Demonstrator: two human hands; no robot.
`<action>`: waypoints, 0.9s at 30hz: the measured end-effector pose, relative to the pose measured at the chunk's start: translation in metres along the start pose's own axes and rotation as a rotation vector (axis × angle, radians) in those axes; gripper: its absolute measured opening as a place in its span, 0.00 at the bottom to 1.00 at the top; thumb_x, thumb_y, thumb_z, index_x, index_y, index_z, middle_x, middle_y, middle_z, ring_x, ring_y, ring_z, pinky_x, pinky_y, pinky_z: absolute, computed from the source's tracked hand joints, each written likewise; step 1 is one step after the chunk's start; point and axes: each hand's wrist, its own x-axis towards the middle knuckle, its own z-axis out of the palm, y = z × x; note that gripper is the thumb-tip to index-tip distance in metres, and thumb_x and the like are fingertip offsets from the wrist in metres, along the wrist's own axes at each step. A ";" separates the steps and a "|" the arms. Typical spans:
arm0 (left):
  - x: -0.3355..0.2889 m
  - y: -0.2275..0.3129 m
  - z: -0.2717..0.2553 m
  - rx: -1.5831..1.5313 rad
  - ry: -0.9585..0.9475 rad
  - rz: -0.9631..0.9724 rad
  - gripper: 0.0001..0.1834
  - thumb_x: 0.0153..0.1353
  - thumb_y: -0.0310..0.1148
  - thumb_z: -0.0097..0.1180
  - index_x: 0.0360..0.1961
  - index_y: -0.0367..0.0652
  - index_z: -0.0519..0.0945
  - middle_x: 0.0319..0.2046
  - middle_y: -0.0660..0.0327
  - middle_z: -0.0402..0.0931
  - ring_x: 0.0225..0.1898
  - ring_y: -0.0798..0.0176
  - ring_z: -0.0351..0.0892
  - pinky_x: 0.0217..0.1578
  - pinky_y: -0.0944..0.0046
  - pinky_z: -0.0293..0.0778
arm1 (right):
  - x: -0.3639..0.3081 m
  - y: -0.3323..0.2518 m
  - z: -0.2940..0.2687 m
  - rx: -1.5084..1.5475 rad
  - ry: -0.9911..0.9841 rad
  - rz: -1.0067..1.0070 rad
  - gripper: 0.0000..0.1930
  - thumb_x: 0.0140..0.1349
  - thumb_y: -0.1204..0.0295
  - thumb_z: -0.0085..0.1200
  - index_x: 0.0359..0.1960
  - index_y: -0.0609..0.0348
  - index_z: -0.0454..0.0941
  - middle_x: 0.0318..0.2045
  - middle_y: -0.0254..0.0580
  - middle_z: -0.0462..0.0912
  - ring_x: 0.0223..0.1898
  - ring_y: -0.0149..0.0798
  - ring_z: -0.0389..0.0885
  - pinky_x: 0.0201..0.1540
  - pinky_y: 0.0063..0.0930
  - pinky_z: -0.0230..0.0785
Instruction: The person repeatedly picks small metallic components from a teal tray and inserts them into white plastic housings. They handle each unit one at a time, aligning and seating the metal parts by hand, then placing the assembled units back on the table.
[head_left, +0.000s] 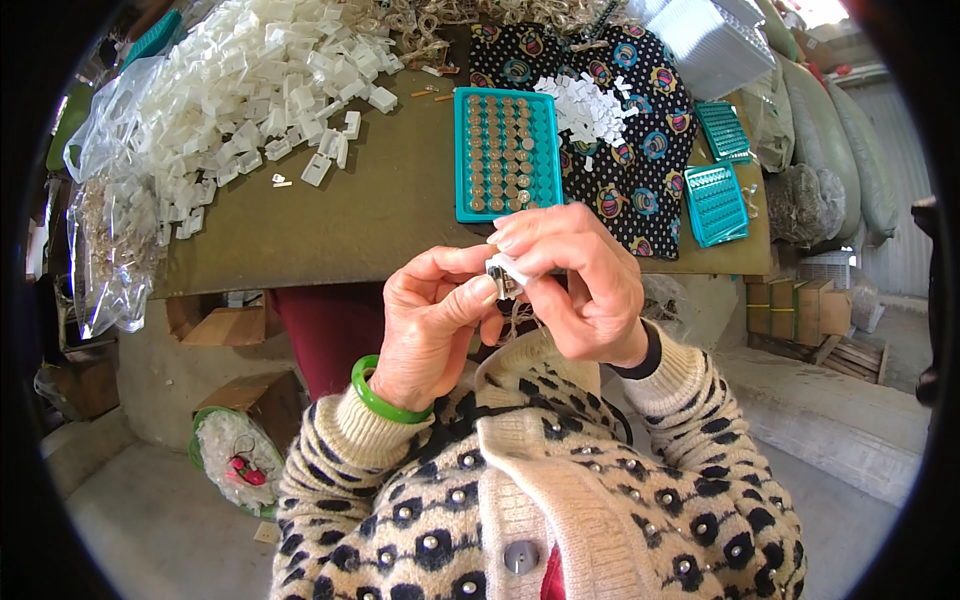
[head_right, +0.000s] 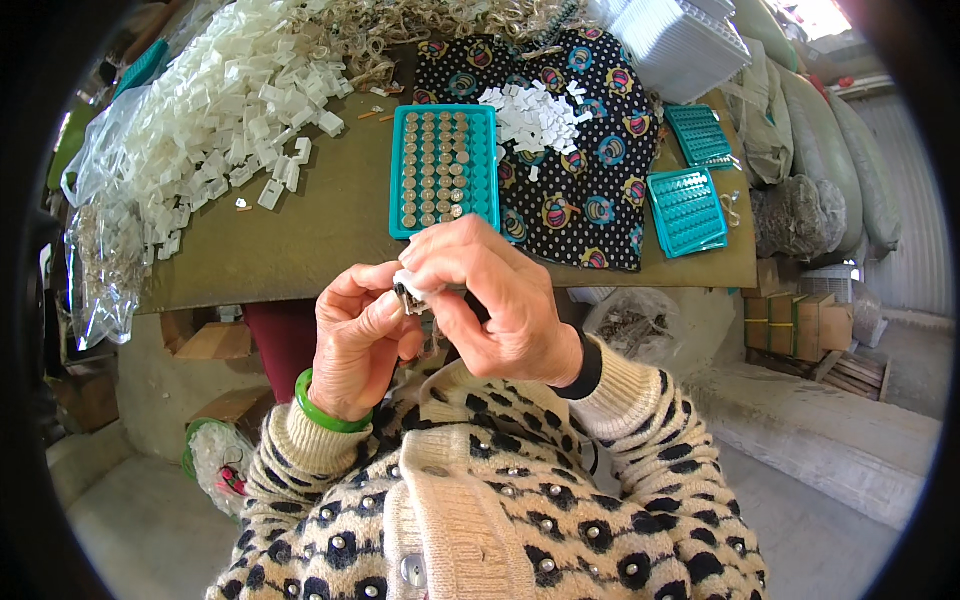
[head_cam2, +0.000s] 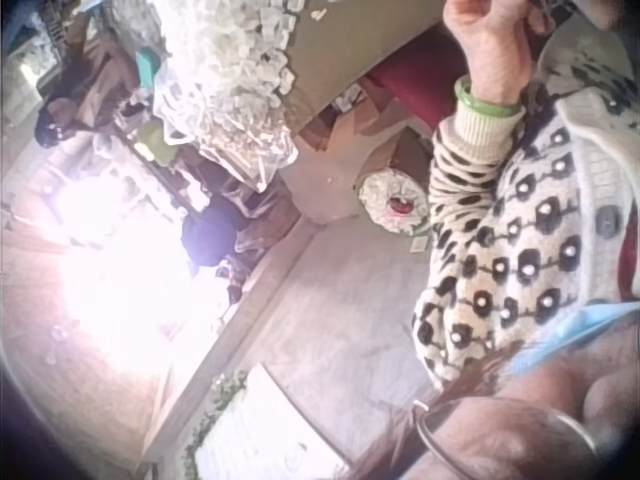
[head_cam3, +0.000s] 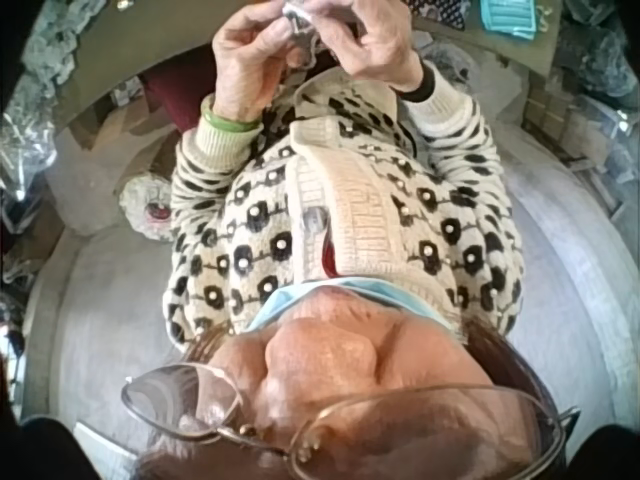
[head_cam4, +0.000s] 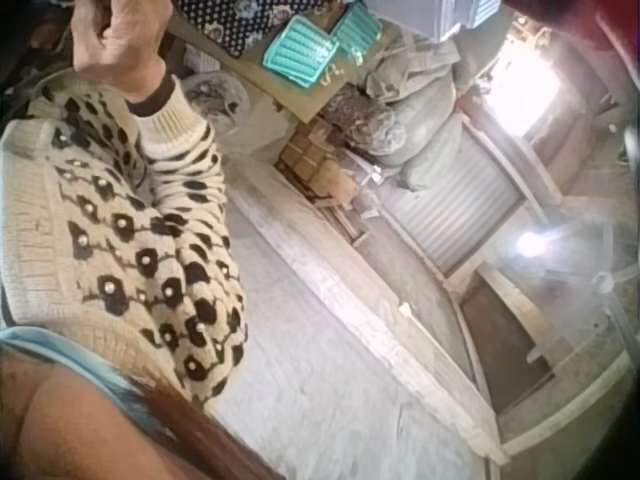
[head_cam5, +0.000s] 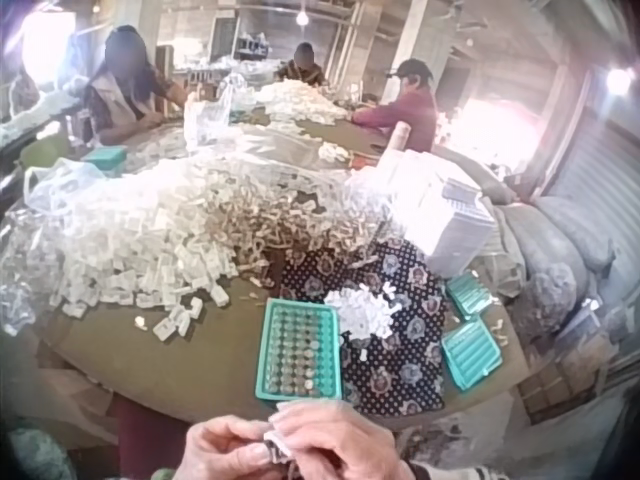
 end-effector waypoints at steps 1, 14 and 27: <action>0.000 0.000 0.000 0.004 0.019 -0.009 0.11 0.63 0.22 0.58 0.46 0.37 0.78 0.39 0.51 0.82 0.33 0.64 0.82 0.26 0.71 0.78 | -0.002 -0.002 0.000 -0.003 -0.014 0.043 0.14 0.51 0.89 0.58 0.39 0.62 0.77 0.36 0.45 0.79 0.40 0.43 0.80 0.39 0.30 0.74; 0.000 -0.003 -0.003 -0.265 -0.003 -0.154 0.08 0.64 0.23 0.57 0.44 0.41 0.79 0.40 0.57 0.81 0.38 0.63 0.82 0.38 0.63 0.80 | -0.015 0.001 0.009 -0.068 -0.048 -0.018 0.18 0.53 0.85 0.59 0.48 0.65 0.78 0.40 0.44 0.75 0.42 0.44 0.73 0.47 0.33 0.70; -0.001 -0.011 -0.009 -0.292 0.045 -0.226 0.06 0.65 0.28 0.57 0.41 0.40 0.79 0.37 0.61 0.81 0.34 0.67 0.81 0.38 0.66 0.79 | -0.023 0.008 0.016 -0.286 -0.022 -0.125 0.15 0.58 0.80 0.58 0.47 0.69 0.75 0.33 0.44 0.74 0.35 0.45 0.75 0.45 0.41 0.74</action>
